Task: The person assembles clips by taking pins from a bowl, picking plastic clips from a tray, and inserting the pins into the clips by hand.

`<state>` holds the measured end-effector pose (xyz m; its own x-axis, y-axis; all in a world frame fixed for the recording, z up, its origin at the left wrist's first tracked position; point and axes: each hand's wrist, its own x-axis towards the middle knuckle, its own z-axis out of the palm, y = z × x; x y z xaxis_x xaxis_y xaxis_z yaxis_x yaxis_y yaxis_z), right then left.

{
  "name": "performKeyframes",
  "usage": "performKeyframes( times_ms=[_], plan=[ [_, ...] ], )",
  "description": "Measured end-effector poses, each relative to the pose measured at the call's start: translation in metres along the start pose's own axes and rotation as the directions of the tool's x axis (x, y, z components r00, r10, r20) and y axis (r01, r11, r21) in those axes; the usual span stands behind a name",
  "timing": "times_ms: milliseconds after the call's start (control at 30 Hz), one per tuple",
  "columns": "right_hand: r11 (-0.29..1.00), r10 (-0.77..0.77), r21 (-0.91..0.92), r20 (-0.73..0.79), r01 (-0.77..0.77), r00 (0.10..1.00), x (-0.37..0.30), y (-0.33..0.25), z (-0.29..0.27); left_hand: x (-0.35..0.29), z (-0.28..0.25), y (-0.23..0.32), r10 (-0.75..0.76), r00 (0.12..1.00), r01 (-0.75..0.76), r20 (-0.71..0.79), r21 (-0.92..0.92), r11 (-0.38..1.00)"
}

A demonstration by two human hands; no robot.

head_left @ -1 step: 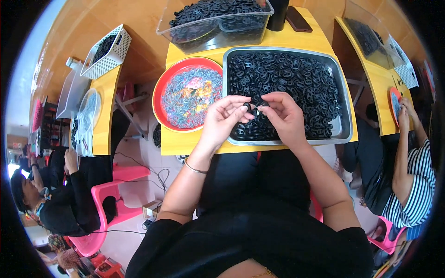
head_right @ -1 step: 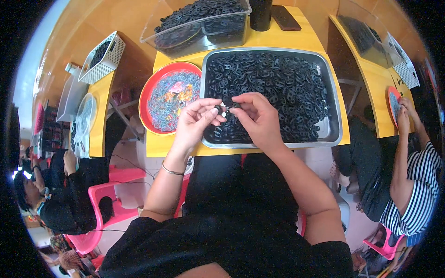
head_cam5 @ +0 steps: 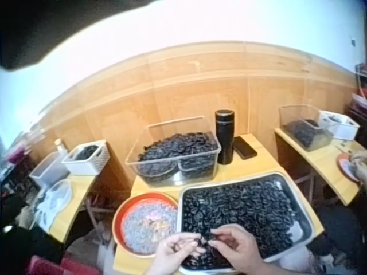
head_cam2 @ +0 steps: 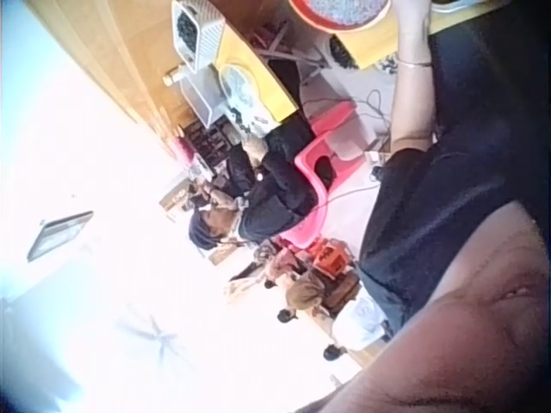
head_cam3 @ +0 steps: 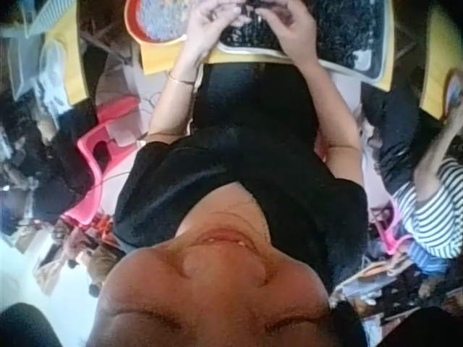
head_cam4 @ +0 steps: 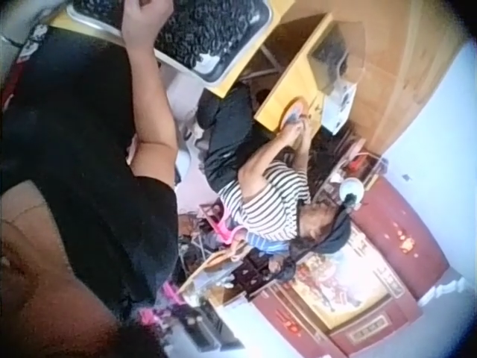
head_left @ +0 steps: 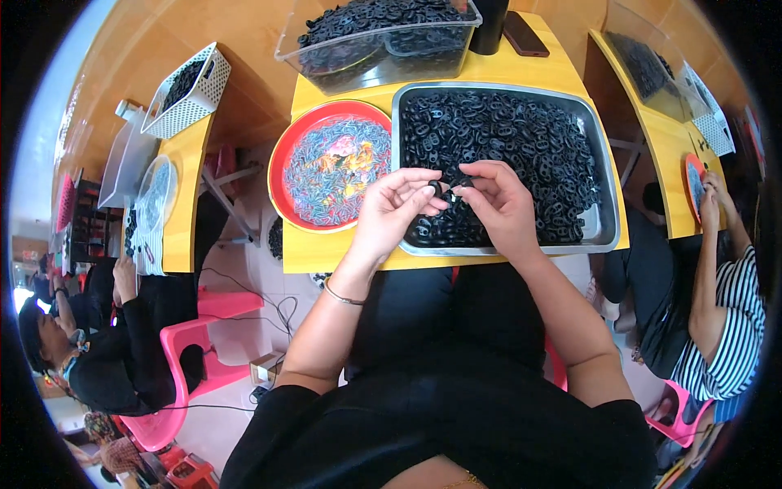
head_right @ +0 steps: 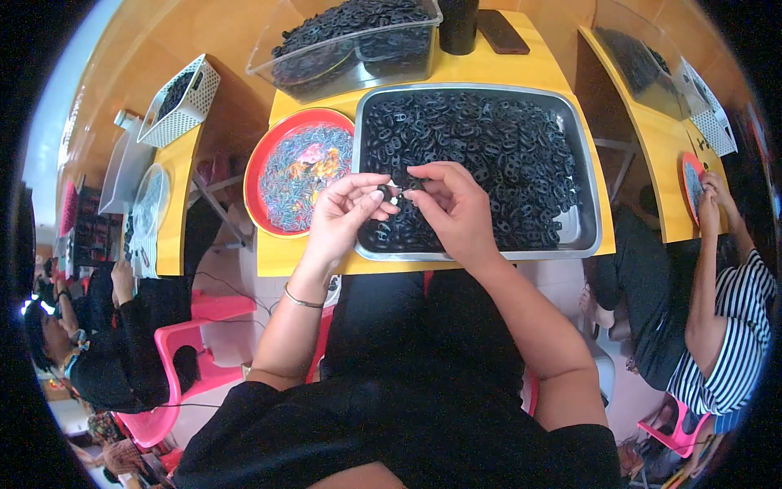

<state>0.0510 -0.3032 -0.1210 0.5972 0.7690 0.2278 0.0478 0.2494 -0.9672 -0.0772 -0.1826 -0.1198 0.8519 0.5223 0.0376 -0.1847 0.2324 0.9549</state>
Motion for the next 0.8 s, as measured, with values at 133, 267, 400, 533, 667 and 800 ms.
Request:
performKeyframes(
  times_ms=[133, 267, 400, 533, 667, 800],
  plan=[
    [0.999, 0.009, -0.046, 0.042, -0.007, 0.999, -0.0002, -0.0011, -0.0001, -0.0007, -0.0027, -0.0017, -0.005, 1.0, 0.005, -0.004, -0.074, 0.997],
    [0.996, 0.087, -0.037, 0.07, -0.085, 0.994, -0.0017, -0.0016, -0.0024, -0.0012, -0.0017, -0.0001, -0.026, 1.0, 0.027, 0.012, -0.089, 0.996],
    [0.996, 0.055, -0.071, 0.102, -0.048, 0.993, -0.0024, 0.0007, -0.0031, -0.0026, -0.0005, 0.0006, -0.085, 0.996, 0.083, -0.009, -0.172, 0.982],
    [1.0, 0.019, 0.005, 0.099, -0.019, 0.995, -0.0019, 0.0001, -0.0006, -0.0026, 0.0015, -0.0018, -0.027, 0.999, 0.024, -0.016, -0.21, 0.977],
    [0.999, 0.009, 0.034, 0.068, -0.011, 0.998, -0.0019, 0.0019, -0.0012, -0.0017, 0.0003, -0.0046, -0.005, 1.0, 0.001, -0.018, -0.222, 0.975],
    [0.999, 0.021, -0.037, 0.08, -0.018, 0.997, -0.0023, -0.0006, -0.0014, -0.0019, -0.0002, -0.0052, 0.017, 1.0, -0.019, -0.018, -0.178, 0.984]
  ],
)
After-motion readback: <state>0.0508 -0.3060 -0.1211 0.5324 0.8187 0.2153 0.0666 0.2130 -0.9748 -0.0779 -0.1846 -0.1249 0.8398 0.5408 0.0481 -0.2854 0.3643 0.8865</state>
